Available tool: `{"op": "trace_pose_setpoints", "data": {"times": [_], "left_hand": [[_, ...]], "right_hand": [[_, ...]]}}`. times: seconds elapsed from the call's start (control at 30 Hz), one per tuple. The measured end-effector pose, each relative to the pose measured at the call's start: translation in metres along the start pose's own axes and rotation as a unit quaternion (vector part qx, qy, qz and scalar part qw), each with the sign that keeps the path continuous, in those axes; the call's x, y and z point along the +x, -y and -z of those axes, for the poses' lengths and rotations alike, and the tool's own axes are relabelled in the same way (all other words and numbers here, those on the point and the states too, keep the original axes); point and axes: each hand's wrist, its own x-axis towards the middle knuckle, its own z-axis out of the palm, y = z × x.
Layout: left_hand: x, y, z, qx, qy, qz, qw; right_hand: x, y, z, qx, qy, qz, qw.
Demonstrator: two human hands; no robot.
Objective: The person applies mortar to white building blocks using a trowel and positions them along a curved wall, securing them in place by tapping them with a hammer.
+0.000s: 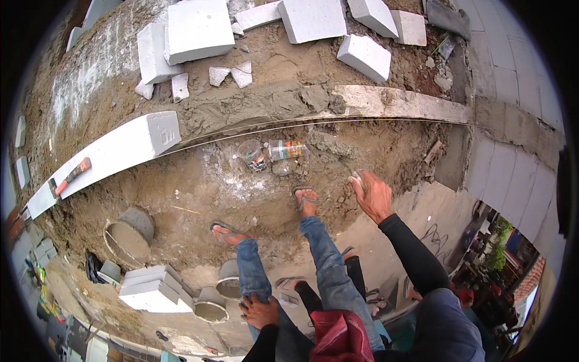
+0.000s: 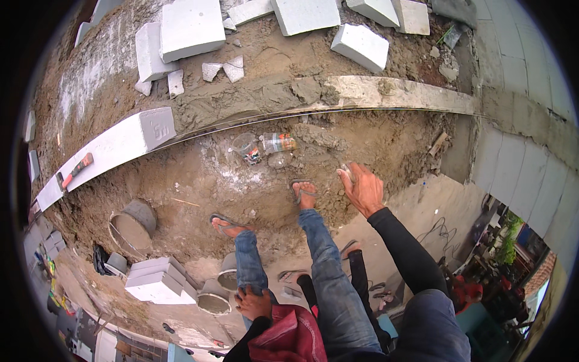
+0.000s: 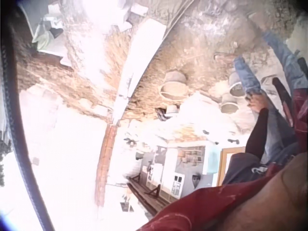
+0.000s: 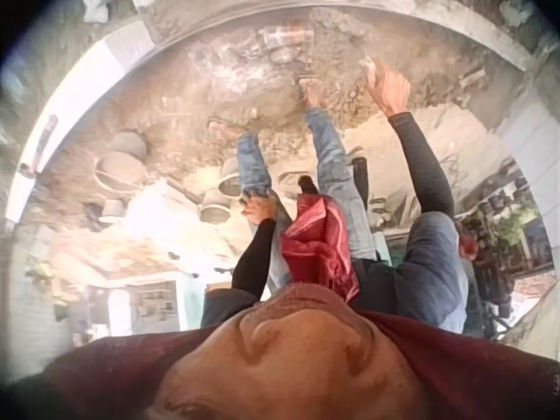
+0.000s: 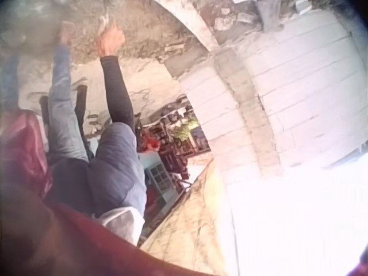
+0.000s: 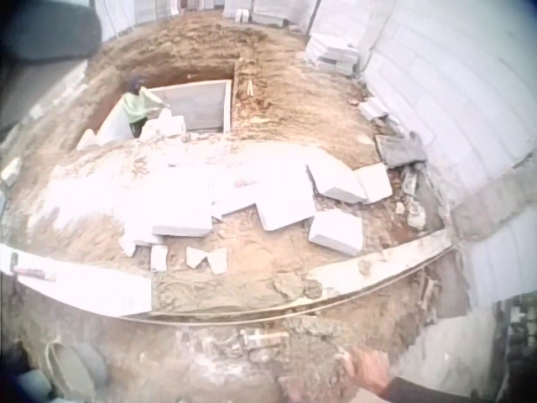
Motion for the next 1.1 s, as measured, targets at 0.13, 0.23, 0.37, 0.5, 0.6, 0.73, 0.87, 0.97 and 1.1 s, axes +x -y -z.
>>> {"op": "trace_pose_setpoints", "data": {"times": [0.13, 0.23, 0.37, 0.5, 0.6, 0.73, 0.87, 0.97, 1.1], "left_hand": [[-0.004, -0.014, 0.001, 0.036, 0.005, 0.004, 0.999], [-0.008, -0.014, -0.006, 0.050, -0.011, 0.004, 0.999], [-0.009, -0.022, -0.014, 0.052, -0.023, -0.011, 0.998], [-0.012, -0.026, -0.017, 0.066, -0.025, -0.009, 0.997], [-0.012, -0.022, -0.027, 0.070, -0.036, -0.013, 0.997], [-0.012, -0.017, -0.034, 0.077, -0.037, -0.006, 0.996], [-0.011, -0.017, -0.032, 0.080, -0.025, -0.005, 0.996], [-0.008, -0.017, -0.028, 0.090, -0.012, -0.016, 0.996], [-0.001, -0.013, -0.029, 0.094, -0.032, -0.024, 0.995]], "right_hand": [[0.057, -0.023, 0.020, 0.008, -0.054, 0.016, 0.998], [0.101, -0.037, 0.006, -0.014, -0.132, 0.077, 0.988], [0.157, -0.072, -0.023, -0.154, -0.192, 0.183, 0.952], [0.178, -0.088, -0.038, -0.194, -0.196, 0.227, 0.934], [0.177, -0.096, -0.037, -0.203, -0.175, 0.234, 0.935], [0.131, -0.102, -0.031, -0.097, -0.228, 0.157, 0.956], [0.015, -0.121, -0.074, 0.002, -0.164, 0.040, 0.986], [-0.048, -0.117, -0.143, 0.232, -0.129, -0.120, 0.957], [-0.012, -0.053, -0.191, 0.475, -0.068, -0.260, 0.838]]}}
